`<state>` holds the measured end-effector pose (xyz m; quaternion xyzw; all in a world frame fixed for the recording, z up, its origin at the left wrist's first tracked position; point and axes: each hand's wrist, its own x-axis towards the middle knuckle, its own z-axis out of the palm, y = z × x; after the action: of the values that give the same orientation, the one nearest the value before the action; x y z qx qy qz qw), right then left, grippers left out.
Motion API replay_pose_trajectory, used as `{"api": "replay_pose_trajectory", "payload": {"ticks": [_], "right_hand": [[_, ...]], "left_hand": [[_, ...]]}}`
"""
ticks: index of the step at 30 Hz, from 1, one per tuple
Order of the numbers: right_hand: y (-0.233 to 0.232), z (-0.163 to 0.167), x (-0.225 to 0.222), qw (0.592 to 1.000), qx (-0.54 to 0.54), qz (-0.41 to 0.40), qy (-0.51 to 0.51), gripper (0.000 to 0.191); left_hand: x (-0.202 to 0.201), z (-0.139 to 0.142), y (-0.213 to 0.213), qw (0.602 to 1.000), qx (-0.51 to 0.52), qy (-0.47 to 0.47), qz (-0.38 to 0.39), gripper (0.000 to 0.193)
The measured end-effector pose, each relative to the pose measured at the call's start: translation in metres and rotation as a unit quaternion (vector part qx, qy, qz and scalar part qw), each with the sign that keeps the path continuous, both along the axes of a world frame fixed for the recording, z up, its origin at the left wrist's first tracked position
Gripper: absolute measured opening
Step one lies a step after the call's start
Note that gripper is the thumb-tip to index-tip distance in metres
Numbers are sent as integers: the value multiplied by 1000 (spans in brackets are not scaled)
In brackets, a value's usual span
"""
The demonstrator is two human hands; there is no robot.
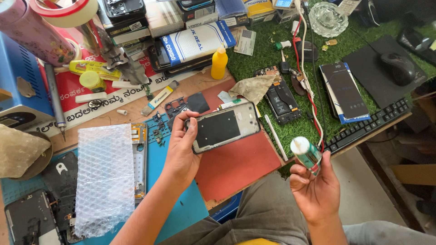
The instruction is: The person holds a disassembled phone frame in one hand and a tube of adhesive in the other, squeezing glue along the inner edge of the frame while rotating it to reach each side. A second person briefly places a replacement screen on the mat, and the person continues applying adhesive around the frame.
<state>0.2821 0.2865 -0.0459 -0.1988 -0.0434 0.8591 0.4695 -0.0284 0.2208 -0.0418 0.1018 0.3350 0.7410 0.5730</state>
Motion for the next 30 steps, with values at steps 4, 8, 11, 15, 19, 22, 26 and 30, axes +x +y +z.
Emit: {"api": "replay_pose_trajectory", "payload": {"ticks": [4, 8, 11, 15, 19, 22, 26, 30], "right_hand": [[2, -3, -3, 998, 11, 15, 57, 41], [-2, -5, -9, 998, 20, 0, 57, 41], [-4, -5, -10, 998, 39, 2, 55, 42], [-6, -7, -10, 997, 35, 0, 65, 44], [-6, -11, -9, 998, 44, 4, 53, 48], [-5, -13, -9, 996, 35, 7, 76, 46], [-5, -13, -10, 996, 17, 4, 83, 45], [-7, -11, -12, 999, 46, -24, -15, 46]], "left_hand": [[1, -9, 1, 999, 9, -32, -6, 14], [5, -6, 1, 998, 25, -52, 2, 21], [7, 4, 0, 998, -26, -55, -5, 35], [7, 16, -1, 997, -24, -69, -26, 47], [6, 19, -2, 996, 24, -71, -54, 51], [6, 16, -3, 996, 23, -63, -55, 51], [6, 13, -3, 995, 38, -72, -60, 50], [5, 14, -4, 994, 45, -71, -66, 51]]}}
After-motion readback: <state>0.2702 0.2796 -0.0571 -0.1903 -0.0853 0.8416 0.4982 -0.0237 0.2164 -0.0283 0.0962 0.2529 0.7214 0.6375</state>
